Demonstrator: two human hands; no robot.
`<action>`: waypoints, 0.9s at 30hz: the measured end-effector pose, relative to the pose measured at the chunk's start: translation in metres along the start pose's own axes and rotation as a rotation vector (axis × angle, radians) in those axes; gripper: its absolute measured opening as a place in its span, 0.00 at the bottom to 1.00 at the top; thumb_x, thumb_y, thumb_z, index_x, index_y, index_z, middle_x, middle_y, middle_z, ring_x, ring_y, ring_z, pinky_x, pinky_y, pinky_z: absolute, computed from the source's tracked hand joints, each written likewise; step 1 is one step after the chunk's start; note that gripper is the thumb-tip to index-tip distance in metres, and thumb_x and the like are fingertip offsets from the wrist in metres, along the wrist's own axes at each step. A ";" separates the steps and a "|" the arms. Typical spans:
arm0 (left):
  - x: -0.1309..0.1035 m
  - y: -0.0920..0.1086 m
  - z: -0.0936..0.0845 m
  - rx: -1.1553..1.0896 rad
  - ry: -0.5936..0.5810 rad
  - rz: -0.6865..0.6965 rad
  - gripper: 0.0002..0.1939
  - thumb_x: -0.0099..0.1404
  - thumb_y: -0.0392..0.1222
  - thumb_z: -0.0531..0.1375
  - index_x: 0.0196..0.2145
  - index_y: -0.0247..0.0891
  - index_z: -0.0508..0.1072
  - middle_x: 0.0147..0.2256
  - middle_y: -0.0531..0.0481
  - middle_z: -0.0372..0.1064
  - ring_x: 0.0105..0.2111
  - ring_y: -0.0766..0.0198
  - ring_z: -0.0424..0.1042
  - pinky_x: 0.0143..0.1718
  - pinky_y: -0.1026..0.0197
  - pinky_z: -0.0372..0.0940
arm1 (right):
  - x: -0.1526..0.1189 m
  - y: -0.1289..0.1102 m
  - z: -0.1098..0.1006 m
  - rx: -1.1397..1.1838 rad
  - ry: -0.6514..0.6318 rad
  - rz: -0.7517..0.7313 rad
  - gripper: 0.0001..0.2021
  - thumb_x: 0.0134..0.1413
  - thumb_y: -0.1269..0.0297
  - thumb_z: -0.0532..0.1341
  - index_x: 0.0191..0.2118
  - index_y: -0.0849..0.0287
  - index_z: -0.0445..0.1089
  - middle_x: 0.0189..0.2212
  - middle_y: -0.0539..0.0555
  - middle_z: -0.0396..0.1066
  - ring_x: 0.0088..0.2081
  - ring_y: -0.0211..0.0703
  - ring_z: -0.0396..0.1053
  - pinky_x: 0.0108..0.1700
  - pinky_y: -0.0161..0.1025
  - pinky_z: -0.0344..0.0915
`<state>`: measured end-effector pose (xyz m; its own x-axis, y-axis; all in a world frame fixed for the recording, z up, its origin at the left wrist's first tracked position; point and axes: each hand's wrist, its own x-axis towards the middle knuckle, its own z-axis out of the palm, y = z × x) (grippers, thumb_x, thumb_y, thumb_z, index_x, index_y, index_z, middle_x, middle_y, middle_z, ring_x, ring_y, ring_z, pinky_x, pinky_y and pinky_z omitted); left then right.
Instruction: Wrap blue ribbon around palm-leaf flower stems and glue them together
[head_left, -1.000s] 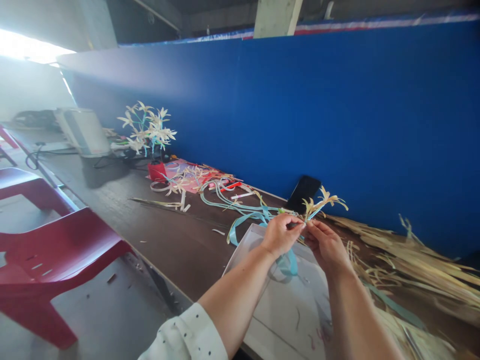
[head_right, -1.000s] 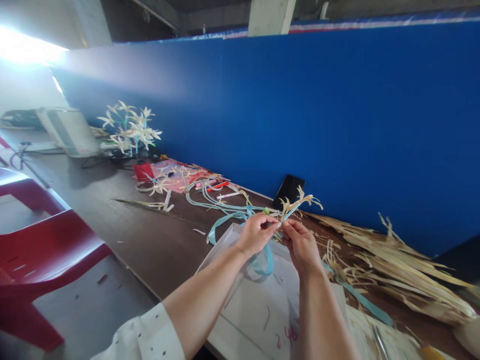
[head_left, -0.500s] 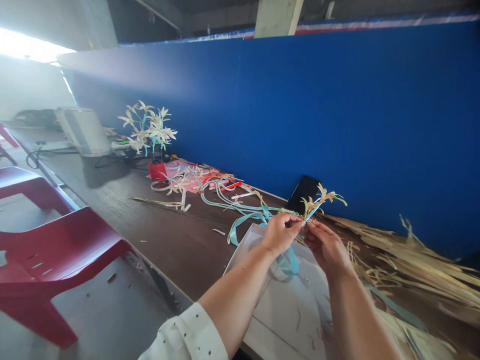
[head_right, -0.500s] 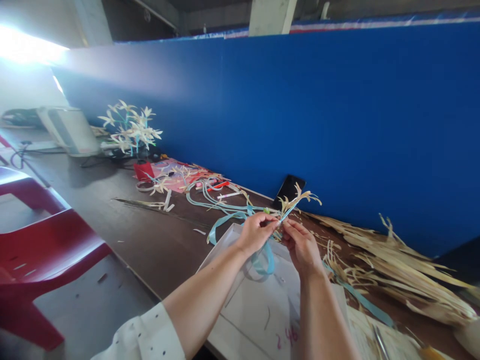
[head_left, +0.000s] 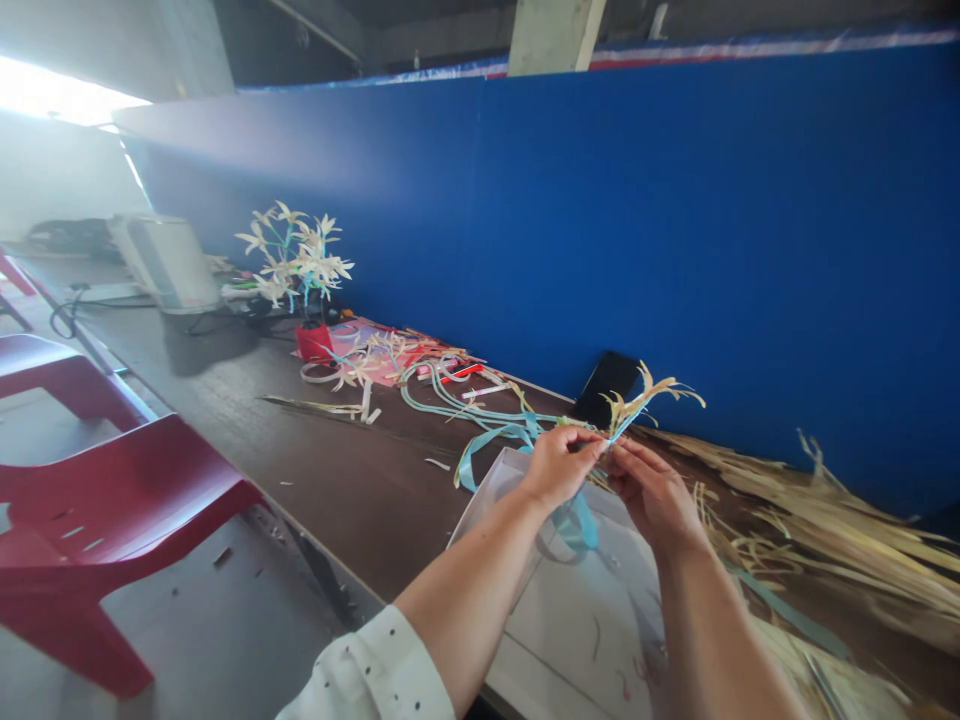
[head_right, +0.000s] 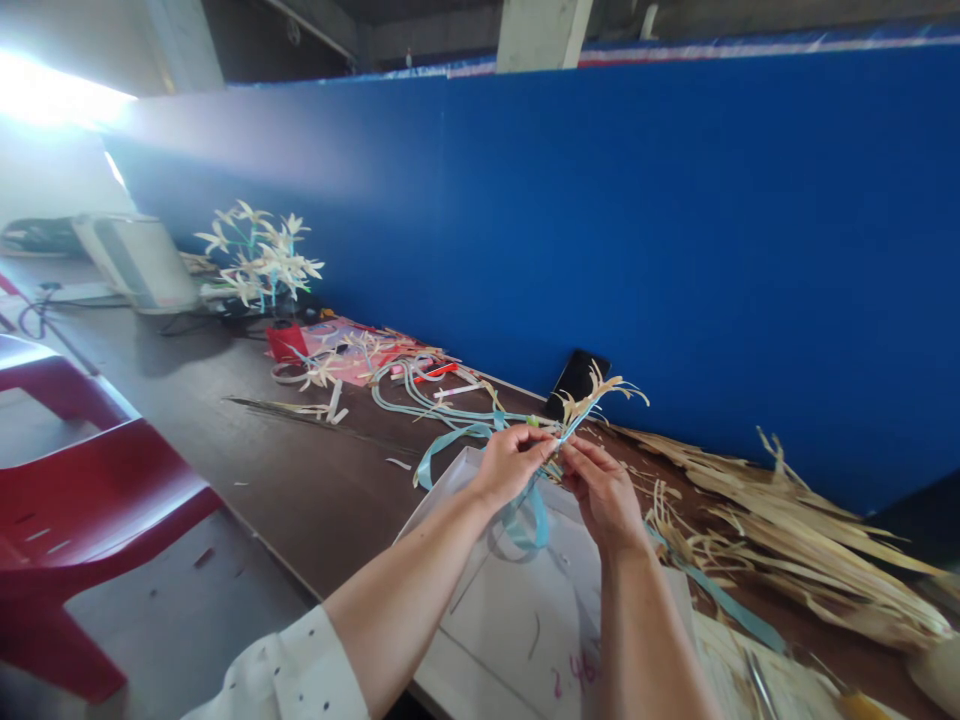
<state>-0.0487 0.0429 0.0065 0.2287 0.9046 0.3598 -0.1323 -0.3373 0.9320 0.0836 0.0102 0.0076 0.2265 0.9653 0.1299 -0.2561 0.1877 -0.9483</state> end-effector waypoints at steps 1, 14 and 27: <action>0.000 0.000 0.000 0.002 -0.002 0.006 0.13 0.57 0.45 0.59 0.35 0.33 0.75 0.33 0.47 0.74 0.33 0.64 0.70 0.37 0.64 0.64 | 0.000 0.000 0.000 0.014 0.001 0.007 0.14 0.37 0.63 0.70 0.35 0.57 0.76 0.25 0.50 0.69 0.24 0.34 0.61 0.22 0.31 0.58; 0.002 -0.003 0.001 -0.018 0.012 -0.002 0.12 0.56 0.45 0.59 0.34 0.33 0.74 0.32 0.47 0.73 0.32 0.66 0.69 0.36 0.65 0.63 | 0.000 -0.002 0.001 0.039 -0.011 -0.003 0.13 0.35 0.64 0.71 0.33 0.58 0.76 0.24 0.50 0.68 0.23 0.32 0.59 0.21 0.30 0.56; 0.003 -0.007 0.002 0.106 0.037 0.008 0.12 0.57 0.46 0.58 0.33 0.35 0.73 0.31 0.49 0.72 0.30 0.66 0.68 0.32 0.66 0.61 | 0.001 0.002 -0.002 0.061 -0.004 0.027 0.12 0.36 0.65 0.71 0.33 0.57 0.76 0.24 0.49 0.67 0.24 0.31 0.59 0.22 0.28 0.58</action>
<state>-0.0452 0.0473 0.0009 0.1918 0.9101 0.3674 -0.0313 -0.3684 0.9291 0.0849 0.0113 0.0051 0.2150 0.9709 0.1056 -0.3191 0.1720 -0.9320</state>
